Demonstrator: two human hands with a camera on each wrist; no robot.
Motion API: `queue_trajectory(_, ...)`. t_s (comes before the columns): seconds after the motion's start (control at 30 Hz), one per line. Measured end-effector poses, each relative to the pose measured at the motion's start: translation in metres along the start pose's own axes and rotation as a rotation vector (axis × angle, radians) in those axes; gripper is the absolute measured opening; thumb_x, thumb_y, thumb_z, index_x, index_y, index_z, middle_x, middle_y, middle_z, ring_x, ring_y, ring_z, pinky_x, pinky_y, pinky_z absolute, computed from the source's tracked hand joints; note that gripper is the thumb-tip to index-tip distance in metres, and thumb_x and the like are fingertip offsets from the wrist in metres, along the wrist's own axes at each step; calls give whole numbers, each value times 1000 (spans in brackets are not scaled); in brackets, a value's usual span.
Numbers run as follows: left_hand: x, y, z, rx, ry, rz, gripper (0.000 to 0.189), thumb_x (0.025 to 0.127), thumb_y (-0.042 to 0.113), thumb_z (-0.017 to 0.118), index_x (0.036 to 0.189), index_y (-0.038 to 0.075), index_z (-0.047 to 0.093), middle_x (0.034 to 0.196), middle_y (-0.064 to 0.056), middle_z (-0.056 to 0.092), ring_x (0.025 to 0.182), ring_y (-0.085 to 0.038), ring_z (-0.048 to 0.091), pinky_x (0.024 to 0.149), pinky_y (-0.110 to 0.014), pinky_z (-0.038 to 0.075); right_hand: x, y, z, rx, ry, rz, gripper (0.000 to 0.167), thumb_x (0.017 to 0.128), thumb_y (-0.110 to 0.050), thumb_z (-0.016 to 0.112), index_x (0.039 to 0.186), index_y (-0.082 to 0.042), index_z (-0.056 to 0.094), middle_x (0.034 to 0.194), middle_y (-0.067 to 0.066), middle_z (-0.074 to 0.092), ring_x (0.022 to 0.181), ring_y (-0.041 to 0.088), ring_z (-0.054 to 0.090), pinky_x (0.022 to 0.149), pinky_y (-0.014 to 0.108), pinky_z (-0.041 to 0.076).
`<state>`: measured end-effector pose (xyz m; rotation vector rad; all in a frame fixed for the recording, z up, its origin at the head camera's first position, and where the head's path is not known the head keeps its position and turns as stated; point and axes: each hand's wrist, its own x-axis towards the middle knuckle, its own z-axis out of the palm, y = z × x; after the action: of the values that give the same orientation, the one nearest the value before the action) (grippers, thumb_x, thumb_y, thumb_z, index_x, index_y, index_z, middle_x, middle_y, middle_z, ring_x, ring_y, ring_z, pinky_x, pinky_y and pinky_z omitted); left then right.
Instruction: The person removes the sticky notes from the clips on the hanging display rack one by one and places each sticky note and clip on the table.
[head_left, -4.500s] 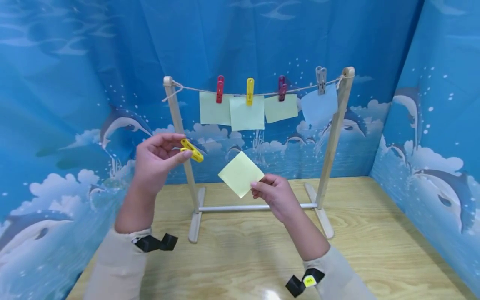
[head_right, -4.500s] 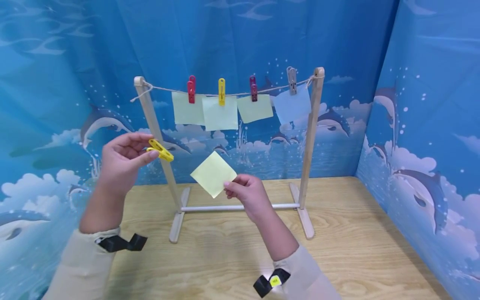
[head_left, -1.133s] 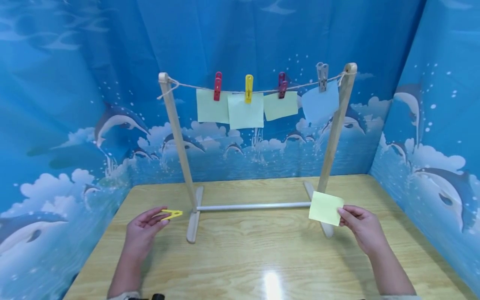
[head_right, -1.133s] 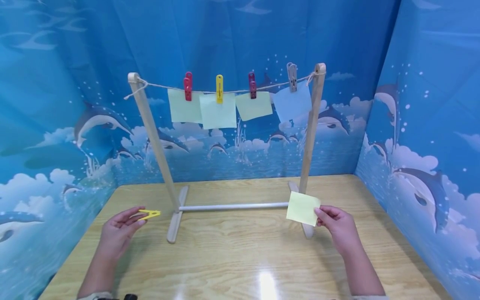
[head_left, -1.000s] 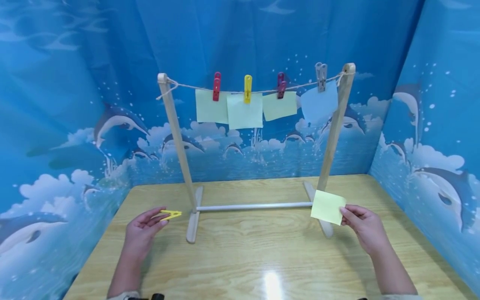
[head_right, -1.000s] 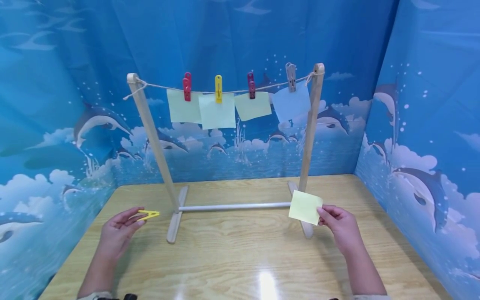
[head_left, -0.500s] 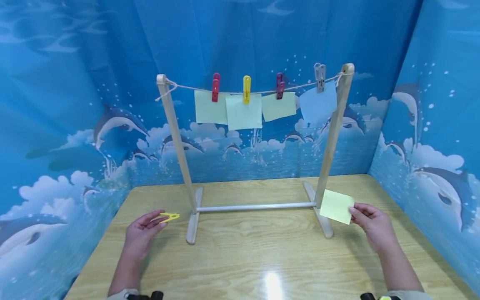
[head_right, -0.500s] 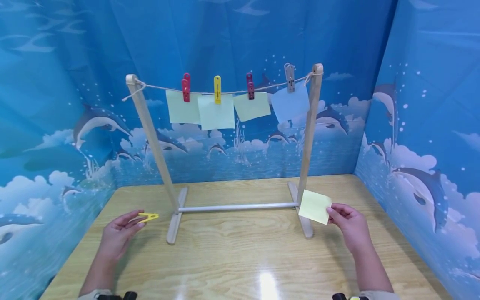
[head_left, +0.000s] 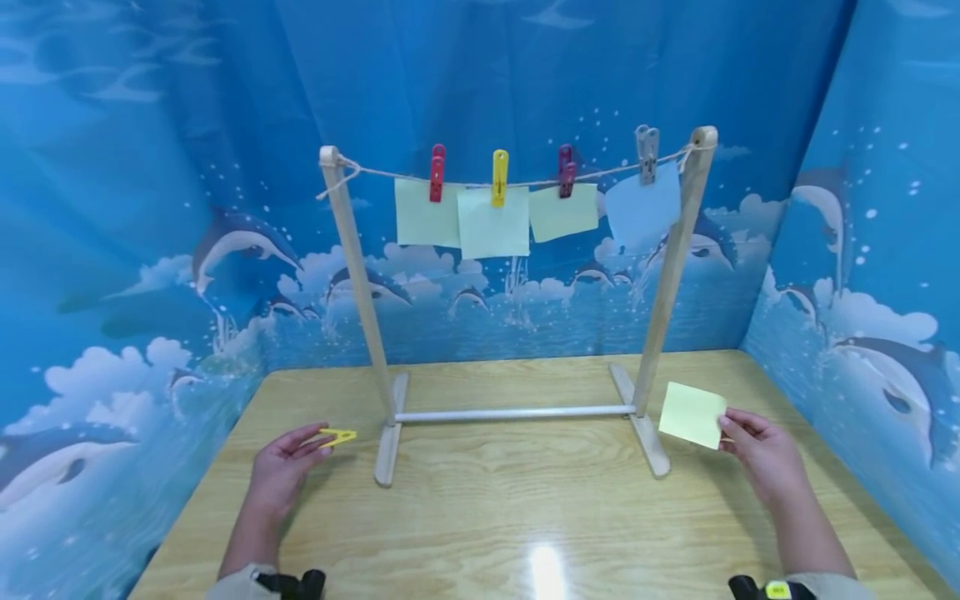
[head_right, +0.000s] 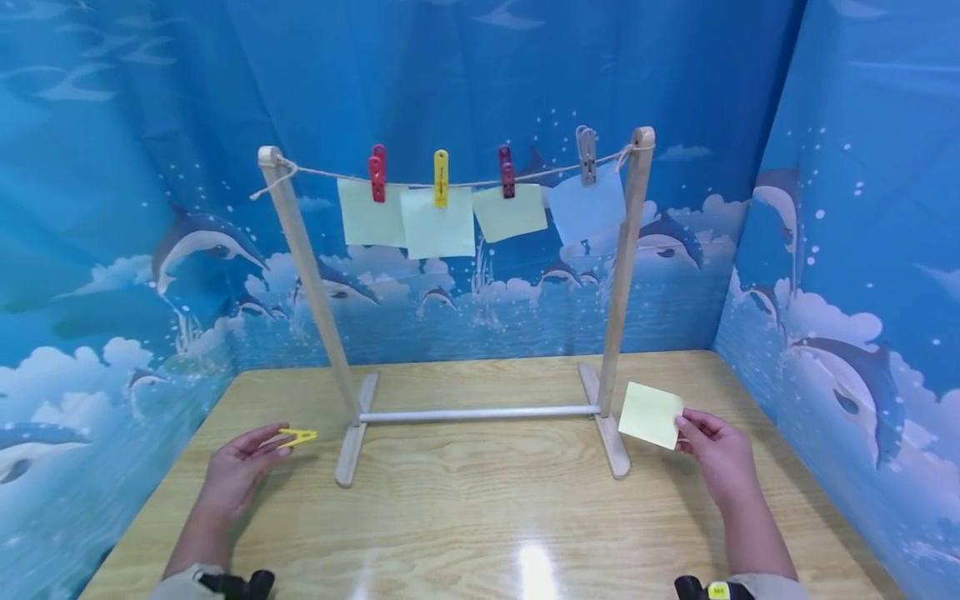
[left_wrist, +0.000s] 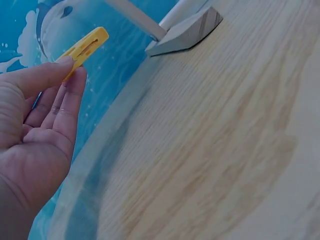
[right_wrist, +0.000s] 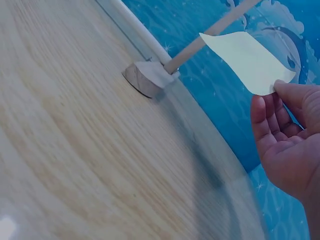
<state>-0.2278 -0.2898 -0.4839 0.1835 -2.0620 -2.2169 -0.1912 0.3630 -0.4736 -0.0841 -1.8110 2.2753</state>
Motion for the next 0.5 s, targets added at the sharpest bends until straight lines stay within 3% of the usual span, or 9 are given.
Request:
queue_trajectory(0.2, 8, -1, -5, 152, -17, -51, 53, 83, 3, 76, 131, -1, 56, 120, 3, 65, 102, -7, 65, 88, -23, 53, 9, 4, -12, -43, 33, 44, 18, 94, -5, 64, 90, -20, 74, 85, -6, 64, 75, 7, 62, 67, 21, 56)
queue_trajectory(0.5, 21, -7, -6, 149, -74, -38, 55, 82, -6, 73, 132, -9, 51, 122, -10, 66, 96, -5, 67, 86, -26, 55, 20, 13, -21, -146, 85, 107, 16, 93, -13, 68, 95, -28, 73, 86, -12, 68, 74, 5, 64, 65, 20, 55)
